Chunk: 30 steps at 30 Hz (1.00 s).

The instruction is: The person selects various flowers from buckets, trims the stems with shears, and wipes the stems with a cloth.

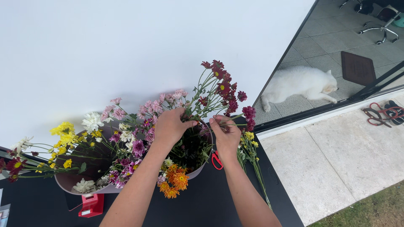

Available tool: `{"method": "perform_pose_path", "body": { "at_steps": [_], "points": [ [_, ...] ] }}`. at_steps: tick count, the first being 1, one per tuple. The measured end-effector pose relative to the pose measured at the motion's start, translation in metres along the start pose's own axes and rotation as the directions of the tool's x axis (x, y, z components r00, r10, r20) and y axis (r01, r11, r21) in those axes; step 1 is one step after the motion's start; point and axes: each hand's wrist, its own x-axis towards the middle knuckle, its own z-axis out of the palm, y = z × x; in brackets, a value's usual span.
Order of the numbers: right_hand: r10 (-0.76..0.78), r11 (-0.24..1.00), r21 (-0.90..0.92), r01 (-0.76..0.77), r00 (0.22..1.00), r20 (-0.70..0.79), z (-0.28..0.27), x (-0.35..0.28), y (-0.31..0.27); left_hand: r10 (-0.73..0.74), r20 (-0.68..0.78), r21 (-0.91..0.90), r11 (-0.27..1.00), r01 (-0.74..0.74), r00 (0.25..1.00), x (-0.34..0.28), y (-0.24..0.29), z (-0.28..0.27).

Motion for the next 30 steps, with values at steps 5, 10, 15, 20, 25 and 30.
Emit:
{"method": "perform_pose_path", "body": {
  "at_steps": [5, 10, 15, 20, 25, 30],
  "points": [
    [-0.068, 0.990, 0.121, 0.075, 0.996, -0.060, -0.002, -0.001, -0.013, 0.003, -0.017, 0.056, 0.998, -0.002, 1.000, -0.002, 0.003, -0.001],
    [-0.182, 0.973, 0.125, 0.195, 0.977, -0.108, -0.007, -0.008, -0.019, -0.019, -0.042, 0.074, 0.997, 0.022, 0.999, 0.002, 0.000, 0.001],
    [-0.275, 0.955, 0.099, 0.280, 0.960, -0.060, -0.009, -0.010, -0.003, -0.033, -0.078, 0.120, 0.992, 0.043, 0.996, 0.005, -0.001, 0.005],
    [-0.224, 0.974, 0.039, 0.221, 0.971, 0.090, -0.008, -0.011, -0.010, -0.060, -0.092, 0.012, 0.998, 0.061, 0.994, 0.003, 0.005, 0.001],
    [-0.013, 0.984, -0.164, 0.070, 0.945, 0.326, -0.012, -0.011, -0.001, -0.102, -0.156, -0.263, 0.963, 0.059, 0.983, -0.005, 0.015, -0.018],
    [0.190, 0.955, -0.293, -0.054, 0.868, 0.459, -0.023, -0.023, -0.034, -0.087, -0.203, -0.280, 0.960, 0.027, 0.975, -0.021, 0.028, -0.037]
  ]
}}
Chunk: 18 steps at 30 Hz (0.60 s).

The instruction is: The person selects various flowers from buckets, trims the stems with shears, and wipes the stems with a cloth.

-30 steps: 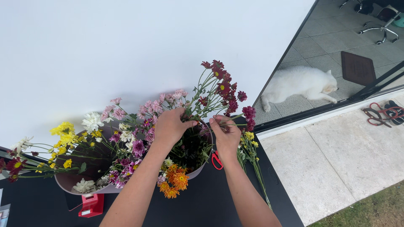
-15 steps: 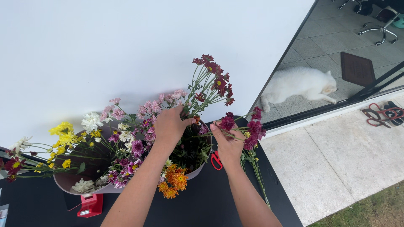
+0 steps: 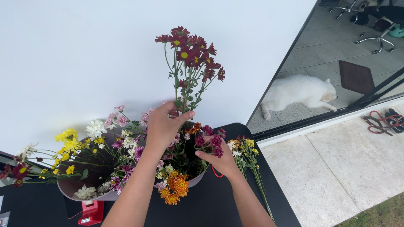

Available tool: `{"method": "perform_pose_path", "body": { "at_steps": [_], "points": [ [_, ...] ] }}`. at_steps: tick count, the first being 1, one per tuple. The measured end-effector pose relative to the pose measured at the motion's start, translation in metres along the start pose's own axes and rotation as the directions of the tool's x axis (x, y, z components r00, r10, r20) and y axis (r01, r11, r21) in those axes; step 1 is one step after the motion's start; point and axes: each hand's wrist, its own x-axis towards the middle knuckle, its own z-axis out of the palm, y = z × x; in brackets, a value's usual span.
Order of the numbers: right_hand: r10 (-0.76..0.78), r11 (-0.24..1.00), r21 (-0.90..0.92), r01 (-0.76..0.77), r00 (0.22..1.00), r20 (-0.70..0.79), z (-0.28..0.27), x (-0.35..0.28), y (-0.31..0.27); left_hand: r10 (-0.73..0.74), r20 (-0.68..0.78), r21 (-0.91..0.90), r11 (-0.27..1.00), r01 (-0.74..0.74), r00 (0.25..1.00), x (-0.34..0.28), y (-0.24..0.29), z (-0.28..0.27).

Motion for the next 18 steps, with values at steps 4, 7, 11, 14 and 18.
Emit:
{"method": "perform_pose_path", "body": {
  "at_steps": [4, 7, 11, 14, 18],
  "points": [
    [-0.026, 0.999, -0.031, 0.028, 0.998, 0.058, -0.003, -0.019, 0.001, 0.037, -0.078, -0.097, 0.994, -0.045, 0.996, -0.020, 0.014, -0.005],
    [-0.023, 0.986, -0.161, 0.036, 0.997, 0.080, -0.008, -0.032, 0.021, 0.111, -0.153, -0.155, 0.979, -0.135, 0.982, -0.038, 0.024, -0.013],
    [0.238, 0.949, -0.218, -0.226, 0.971, 0.029, -0.019, -0.051, 0.043, 0.197, -0.293, -0.269, 0.922, -0.279, 0.935, -0.069, 0.038, -0.027],
    [0.072, 0.972, -0.226, -0.064, 0.997, 0.029, -0.023, -0.070, 0.040, 0.324, -0.461, -0.245, 0.848, -0.470, 0.826, -0.090, 0.039, -0.029],
    [0.059, 0.951, -0.296, -0.091, 0.992, -0.114, -0.017, -0.099, 0.013, 0.340, -0.544, -0.230, 0.819, -0.526, 0.767, -0.117, 0.044, -0.033]
  ]
}}
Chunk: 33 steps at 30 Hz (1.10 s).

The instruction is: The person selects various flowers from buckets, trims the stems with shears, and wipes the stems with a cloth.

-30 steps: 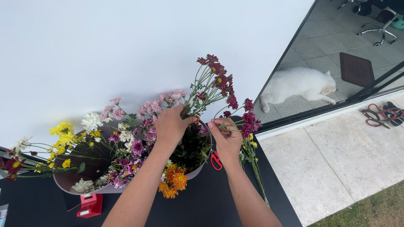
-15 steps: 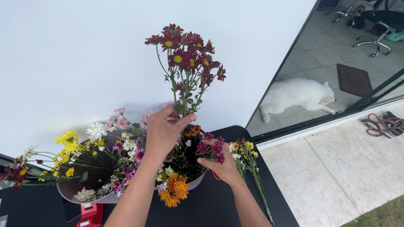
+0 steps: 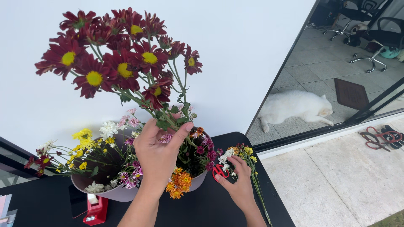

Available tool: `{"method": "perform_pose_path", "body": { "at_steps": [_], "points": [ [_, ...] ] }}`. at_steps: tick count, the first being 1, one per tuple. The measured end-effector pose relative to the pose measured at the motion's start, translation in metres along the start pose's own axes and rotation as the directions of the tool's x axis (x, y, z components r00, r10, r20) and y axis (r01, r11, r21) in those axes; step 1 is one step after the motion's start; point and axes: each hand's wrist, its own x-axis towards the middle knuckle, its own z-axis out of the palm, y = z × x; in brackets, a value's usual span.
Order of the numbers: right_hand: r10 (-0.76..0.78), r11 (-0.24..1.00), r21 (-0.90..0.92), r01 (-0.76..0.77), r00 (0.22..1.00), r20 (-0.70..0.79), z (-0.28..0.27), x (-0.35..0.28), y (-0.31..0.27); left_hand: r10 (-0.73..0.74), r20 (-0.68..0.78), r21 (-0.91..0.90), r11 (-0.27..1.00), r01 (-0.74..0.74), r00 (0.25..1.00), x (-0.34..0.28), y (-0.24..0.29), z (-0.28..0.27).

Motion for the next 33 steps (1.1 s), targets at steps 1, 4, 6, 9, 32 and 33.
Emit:
{"method": "perform_pose_path", "body": {
  "at_steps": [1, 4, 6, 9, 32, 33],
  "points": [
    [-0.036, 0.999, 0.006, 0.037, 0.990, -0.133, 0.000, -0.009, -0.007, -0.008, -0.004, -0.015, 1.000, 0.008, 1.000, -0.004, 0.004, -0.003],
    [-0.195, 0.980, -0.021, 0.197, 0.942, -0.272, 0.001, -0.034, -0.029, -0.028, -0.042, -0.064, 0.998, 0.025, 0.999, -0.021, 0.010, -0.014],
    [-0.318, 0.947, -0.051, 0.317, 0.908, -0.272, 0.002, -0.050, -0.046, -0.043, -0.080, -0.096, 0.995, 0.035, 0.996, -0.034, 0.015, -0.023],
    [-0.503, 0.864, -0.046, 0.502, 0.854, -0.136, 0.005, -0.076, -0.071, -0.176, -0.106, -0.200, 0.968, 0.153, 0.979, -0.053, 0.023, -0.042],
    [-0.407, 0.713, 0.697, 0.071, 0.852, 0.329, 0.053, -0.298, -0.031, -0.246, 0.745, -0.434, 0.526, 0.731, 0.619, -0.225, 0.025, -0.094],
    [-0.393, 0.717, 0.694, 0.063, 0.859, 0.327, 0.055, -0.306, -0.032, -0.249, 0.752, -0.430, 0.516, 0.741, 0.610, -0.235, 0.025, -0.092]
  ]
}}
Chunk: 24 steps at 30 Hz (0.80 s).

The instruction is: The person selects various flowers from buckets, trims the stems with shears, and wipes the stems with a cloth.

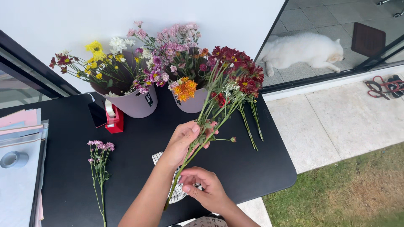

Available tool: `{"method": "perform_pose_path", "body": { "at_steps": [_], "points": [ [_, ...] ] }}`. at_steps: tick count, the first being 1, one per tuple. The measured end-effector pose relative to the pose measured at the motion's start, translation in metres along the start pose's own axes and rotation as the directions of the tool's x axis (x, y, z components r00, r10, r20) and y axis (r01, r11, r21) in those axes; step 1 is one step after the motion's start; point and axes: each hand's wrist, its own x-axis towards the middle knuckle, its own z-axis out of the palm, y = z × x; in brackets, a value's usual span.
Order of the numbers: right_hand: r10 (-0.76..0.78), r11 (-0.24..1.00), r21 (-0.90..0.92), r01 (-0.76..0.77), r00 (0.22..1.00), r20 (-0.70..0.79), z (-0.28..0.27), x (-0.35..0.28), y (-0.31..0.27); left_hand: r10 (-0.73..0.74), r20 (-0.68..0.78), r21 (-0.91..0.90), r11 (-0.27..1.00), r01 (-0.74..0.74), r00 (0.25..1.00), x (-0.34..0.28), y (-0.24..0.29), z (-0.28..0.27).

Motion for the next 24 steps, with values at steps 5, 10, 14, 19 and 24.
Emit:
{"method": "perform_pose_path", "body": {
  "at_steps": [5, 10, 14, 19, 24],
  "points": [
    [-0.017, 0.992, -0.130, -0.009, 0.981, -0.193, 0.032, -0.036, 0.008, -0.015, 0.023, -0.015, 1.000, 0.015, 1.000, -0.041, -0.015, 0.023],
    [-0.086, 0.983, -0.178, 0.041, 0.964, -0.251, 0.080, -0.083, 0.008, -0.035, 0.130, 0.066, 0.997, 0.027, 0.991, -0.096, -0.010, 0.037],
    [-0.015, 0.996, -0.084, -0.010, 0.957, -0.291, 0.126, -0.123, 0.010, -0.112, 0.186, 0.038, 0.994, 0.107, 0.976, -0.150, -0.009, 0.037],
    [0.007, 0.975, -0.208, -0.083, 0.939, -0.343, 0.171, -0.160, 0.032, -0.230, 0.186, 0.024, 0.973, 0.229, 0.955, -0.216, -0.024, 0.019],
    [-0.026, 0.983, -0.177, -0.053, 0.908, -0.417, 0.190, -0.182, 0.073, -0.256, -0.006, 0.178, 0.951, 0.253, 0.967, -0.298, -0.028, -0.014]
  ]
}}
